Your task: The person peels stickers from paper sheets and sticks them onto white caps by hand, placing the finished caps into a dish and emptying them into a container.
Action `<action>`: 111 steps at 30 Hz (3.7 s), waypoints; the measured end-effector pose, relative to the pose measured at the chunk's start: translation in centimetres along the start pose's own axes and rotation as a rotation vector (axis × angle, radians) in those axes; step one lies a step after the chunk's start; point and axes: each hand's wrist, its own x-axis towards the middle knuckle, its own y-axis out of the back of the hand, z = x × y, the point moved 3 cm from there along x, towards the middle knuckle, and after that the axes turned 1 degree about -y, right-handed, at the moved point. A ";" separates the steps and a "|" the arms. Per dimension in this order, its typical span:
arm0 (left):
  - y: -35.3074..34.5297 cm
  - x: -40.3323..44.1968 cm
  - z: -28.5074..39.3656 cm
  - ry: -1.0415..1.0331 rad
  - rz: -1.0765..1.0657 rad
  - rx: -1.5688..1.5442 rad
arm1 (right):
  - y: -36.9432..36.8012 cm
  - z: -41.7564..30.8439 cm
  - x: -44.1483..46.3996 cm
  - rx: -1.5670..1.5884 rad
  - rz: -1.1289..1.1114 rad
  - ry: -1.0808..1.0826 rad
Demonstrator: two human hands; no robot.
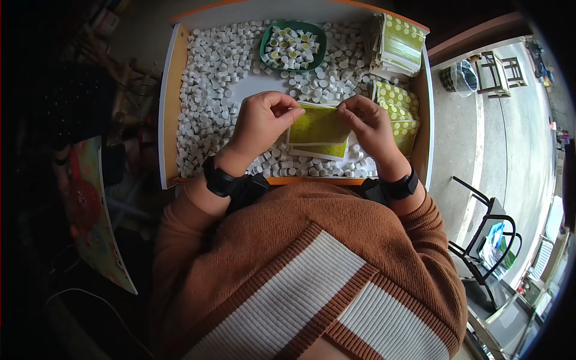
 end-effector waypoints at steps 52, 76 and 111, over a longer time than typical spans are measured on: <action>-0.3 -0.3 -1.6 0.064 -0.103 -0.237 | -3.1 -0.9 1.5 0.516 -0.225 -0.311; 0.4 0.8 -2.0 -0.085 0.116 0.149 | -3.3 0.4 1.8 -0.299 -0.098 -0.036; -1.8 0.3 -2.0 -0.090 0.001 0.084 | -3.3 0.8 1.1 0.661 -0.177 -0.491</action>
